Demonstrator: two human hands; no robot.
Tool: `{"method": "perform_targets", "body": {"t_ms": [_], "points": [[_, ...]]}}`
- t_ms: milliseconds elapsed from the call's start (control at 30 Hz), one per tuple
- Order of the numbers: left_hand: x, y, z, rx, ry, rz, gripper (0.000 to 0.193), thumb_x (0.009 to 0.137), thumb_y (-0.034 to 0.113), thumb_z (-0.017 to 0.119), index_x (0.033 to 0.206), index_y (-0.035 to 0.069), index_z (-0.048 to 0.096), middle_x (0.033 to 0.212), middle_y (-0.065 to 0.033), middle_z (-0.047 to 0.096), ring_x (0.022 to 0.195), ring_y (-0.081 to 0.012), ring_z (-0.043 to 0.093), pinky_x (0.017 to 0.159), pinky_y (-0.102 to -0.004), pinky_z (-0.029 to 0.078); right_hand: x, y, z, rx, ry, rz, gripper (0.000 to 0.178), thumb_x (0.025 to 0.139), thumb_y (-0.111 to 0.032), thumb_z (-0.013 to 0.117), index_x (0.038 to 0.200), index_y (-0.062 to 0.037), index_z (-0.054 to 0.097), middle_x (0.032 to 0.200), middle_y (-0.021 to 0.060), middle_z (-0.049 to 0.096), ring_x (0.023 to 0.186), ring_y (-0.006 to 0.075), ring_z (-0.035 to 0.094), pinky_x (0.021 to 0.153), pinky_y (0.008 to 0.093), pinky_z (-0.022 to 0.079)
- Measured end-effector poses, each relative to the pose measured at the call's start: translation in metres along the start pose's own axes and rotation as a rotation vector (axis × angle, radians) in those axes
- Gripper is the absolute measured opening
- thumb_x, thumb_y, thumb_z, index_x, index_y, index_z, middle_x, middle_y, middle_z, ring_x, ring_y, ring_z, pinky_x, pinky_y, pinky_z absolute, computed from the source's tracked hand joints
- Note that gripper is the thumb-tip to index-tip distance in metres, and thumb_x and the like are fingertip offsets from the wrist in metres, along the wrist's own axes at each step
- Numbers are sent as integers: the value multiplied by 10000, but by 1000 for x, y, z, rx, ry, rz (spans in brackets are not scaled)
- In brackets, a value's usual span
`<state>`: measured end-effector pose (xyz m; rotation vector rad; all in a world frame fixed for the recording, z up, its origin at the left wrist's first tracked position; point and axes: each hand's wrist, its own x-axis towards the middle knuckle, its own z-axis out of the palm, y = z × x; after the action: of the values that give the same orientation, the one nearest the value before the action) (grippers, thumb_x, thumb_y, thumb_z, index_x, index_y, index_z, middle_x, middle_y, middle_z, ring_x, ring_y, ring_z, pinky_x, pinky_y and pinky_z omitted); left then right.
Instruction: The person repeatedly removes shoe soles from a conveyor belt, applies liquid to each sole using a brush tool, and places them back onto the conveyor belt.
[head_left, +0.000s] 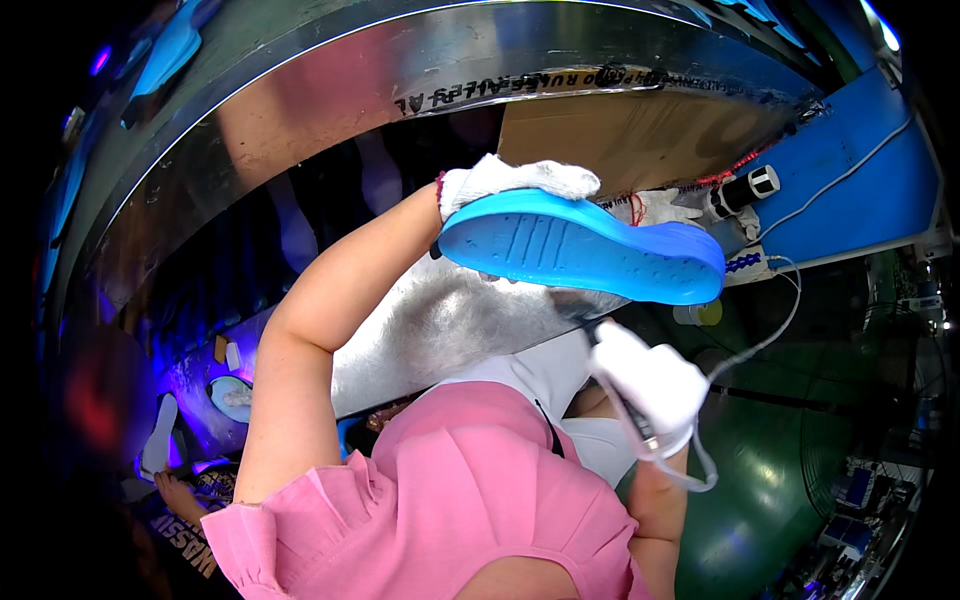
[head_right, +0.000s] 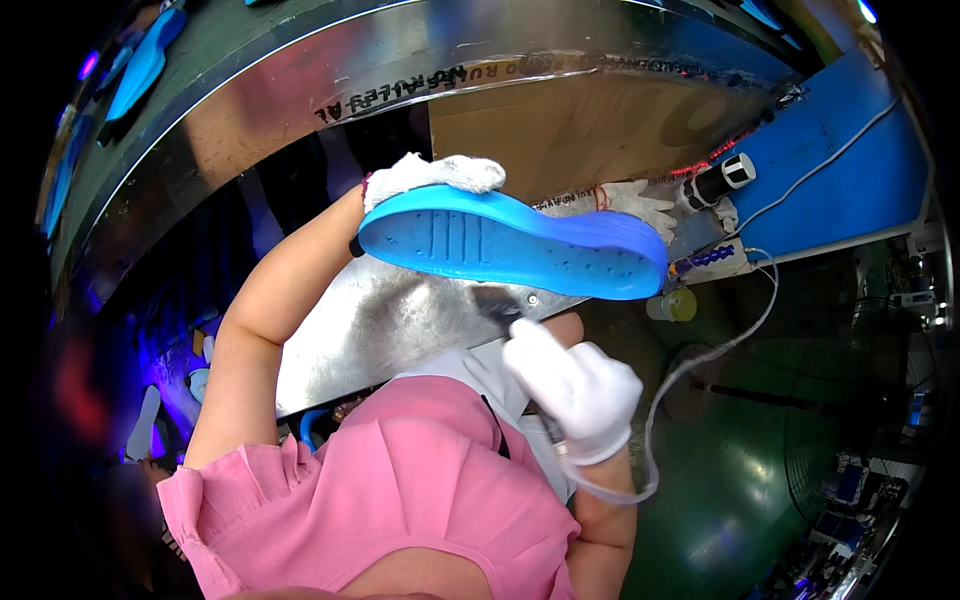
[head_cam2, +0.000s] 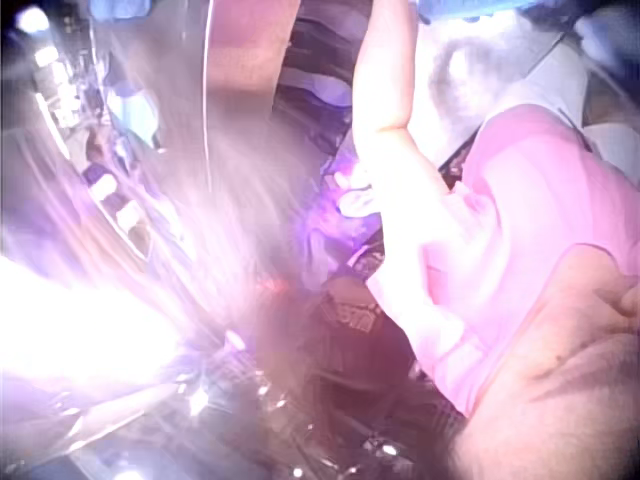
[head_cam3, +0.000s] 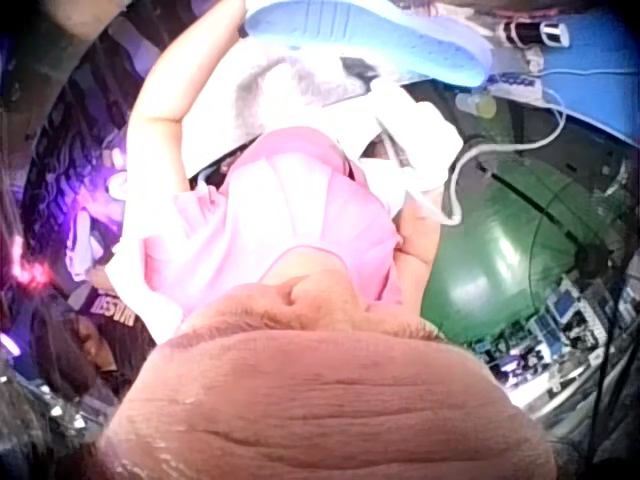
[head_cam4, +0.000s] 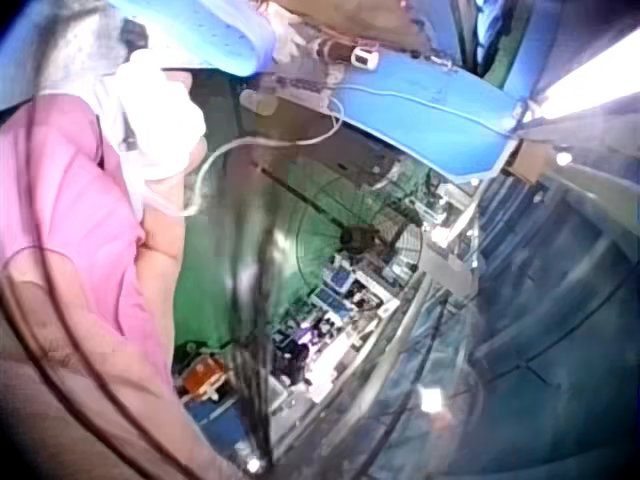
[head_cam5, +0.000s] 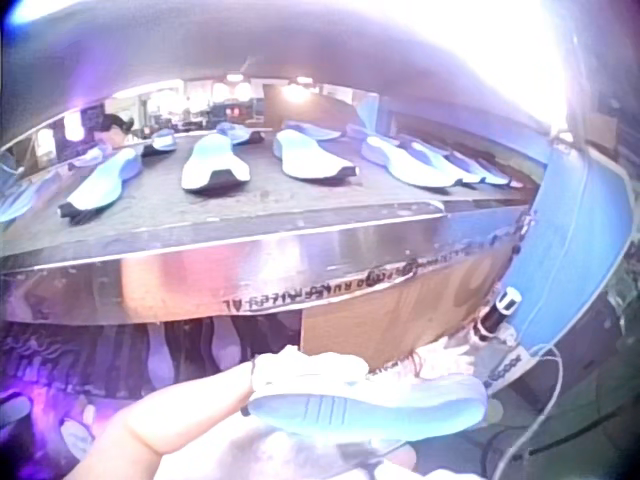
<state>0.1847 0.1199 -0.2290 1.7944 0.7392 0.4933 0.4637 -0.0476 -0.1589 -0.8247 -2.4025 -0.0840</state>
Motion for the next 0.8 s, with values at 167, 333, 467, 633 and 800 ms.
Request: {"method": "perform_targets", "body": {"t_ms": [167, 333, 467, 633, 800], "points": [[2, -41, 5, -192, 125, 248, 630, 909, 485, 562, 1378, 67, 513, 1304, -216, 569, 1138, -304, 588, 911, -399, 499, 3, 4, -1, 91, -18, 40, 352, 655, -29, 728, 999, -103, 733, 1037, 82, 734, 598, 182, 600, 515, 274, 490], [4, 31, 75, -1429, -201, 122, 910, 856, 773, 429, 1426, 64, 443, 1216, -302, 577, 872, -424, 653, 614, -501, 565, 30, 8, 19, 415, 324, 423, 263, 681, 43, 775, 924, -27, 702, 885, 116, 711, 696, 240, 644, 634, 324, 511], [-6, 38, 100, -1760, -201, 231, 789, 895, 732, 403, 1285, 69, 581, 1105, -244, 651, 850, -414, 648, 716, -534, 540, 31, 3, 30, -92, 385, 39, 342, 660, 14, 805, 979, -77, 723, 984, 125, 717, 684, 227, 627, 605, 313, 504], [-14, 10, 121, -1911, 120, 65, 776, 935, 672, 403, 1439, 84, 430, 1282, -243, 583, 1062, -425, 614, 898, -546, 512, 9, -12, 36, 565, 336, 179, 191, 741, -21, 745, 908, -30, 653, 912, 172, 702, 710, 258, 648, 674, 353, 521], [-97, 41, 115, -1658, 86, 189, 813, 895, 612, 556, 1465, 59, 380, 1347, -303, 509, 1082, -476, 600, 807, -609, 511, -23, 6, 20, 604, 744, 514, 255, 923, -201, 596, 1063, 7, 547, 791, 32, 553, 567, 68, 411, 521, 214, 314]]}}
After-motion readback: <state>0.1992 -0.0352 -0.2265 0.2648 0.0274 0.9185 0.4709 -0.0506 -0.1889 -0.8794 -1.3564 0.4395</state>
